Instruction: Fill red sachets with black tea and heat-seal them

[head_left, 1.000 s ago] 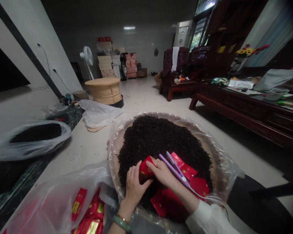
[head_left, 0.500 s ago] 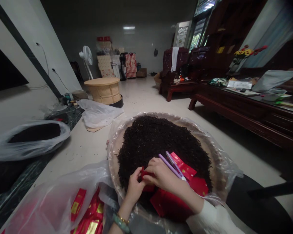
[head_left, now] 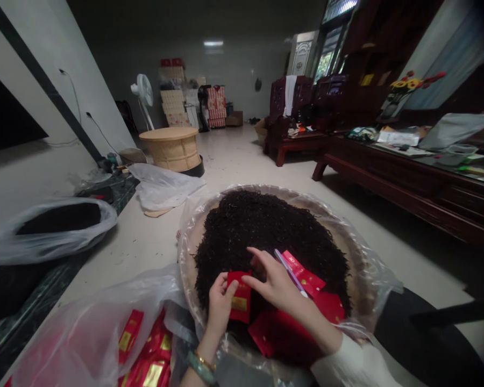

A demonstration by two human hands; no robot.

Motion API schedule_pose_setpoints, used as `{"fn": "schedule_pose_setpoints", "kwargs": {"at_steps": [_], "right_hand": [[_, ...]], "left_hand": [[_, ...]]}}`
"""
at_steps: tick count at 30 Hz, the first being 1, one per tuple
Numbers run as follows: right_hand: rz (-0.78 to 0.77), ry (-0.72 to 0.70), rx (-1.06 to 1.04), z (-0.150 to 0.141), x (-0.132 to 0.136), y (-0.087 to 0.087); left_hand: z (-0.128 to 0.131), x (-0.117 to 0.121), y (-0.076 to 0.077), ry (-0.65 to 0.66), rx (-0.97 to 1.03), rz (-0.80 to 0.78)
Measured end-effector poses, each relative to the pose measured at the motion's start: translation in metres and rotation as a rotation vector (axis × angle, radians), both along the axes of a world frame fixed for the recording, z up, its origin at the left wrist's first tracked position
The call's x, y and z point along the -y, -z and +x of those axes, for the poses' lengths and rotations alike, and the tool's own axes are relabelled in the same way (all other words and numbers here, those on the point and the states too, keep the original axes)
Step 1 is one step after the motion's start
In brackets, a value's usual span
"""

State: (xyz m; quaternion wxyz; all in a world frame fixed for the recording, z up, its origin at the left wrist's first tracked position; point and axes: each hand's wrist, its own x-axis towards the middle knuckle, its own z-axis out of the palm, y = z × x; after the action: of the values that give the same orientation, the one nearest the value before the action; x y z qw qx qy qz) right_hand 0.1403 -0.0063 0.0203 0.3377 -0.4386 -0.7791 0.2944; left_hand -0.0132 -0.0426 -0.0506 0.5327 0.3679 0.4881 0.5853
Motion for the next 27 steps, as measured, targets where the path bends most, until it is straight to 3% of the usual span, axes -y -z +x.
{"fn": "schedule_pose_setpoints", "kwargs": {"at_steps": [6,10,16,20,22,24,27], "right_hand": [[-0.194,0.028,-0.101,-0.001,-0.005,0.02],[-0.236,0.022,-0.151,0.003,-0.008,0.025],[-0.243,-0.041,-0.023,0.001,-0.005,0.008],[-0.126,-0.094,0.175,-0.001,-0.004,0.002],[-0.045,-0.088,0.22,-0.002,-0.005,0.007],[0.036,-0.095,0.257,-0.003,-0.006,0.015],[0.095,-0.113,0.304,-0.005,-0.008,0.024]], "left_hand": [[0.008,0.001,-0.013,-0.007,0.136,-0.04],[0.007,0.0,-0.02,-0.026,0.074,-0.029],[0.009,0.003,-0.027,-0.054,-0.249,0.024],[0.012,0.004,-0.027,-0.042,-0.153,-0.003],[0.014,0.005,-0.028,0.012,0.03,-0.06],[0.015,0.006,-0.028,0.168,0.171,-0.15],[0.018,0.009,-0.028,0.35,0.168,-0.28]]}}
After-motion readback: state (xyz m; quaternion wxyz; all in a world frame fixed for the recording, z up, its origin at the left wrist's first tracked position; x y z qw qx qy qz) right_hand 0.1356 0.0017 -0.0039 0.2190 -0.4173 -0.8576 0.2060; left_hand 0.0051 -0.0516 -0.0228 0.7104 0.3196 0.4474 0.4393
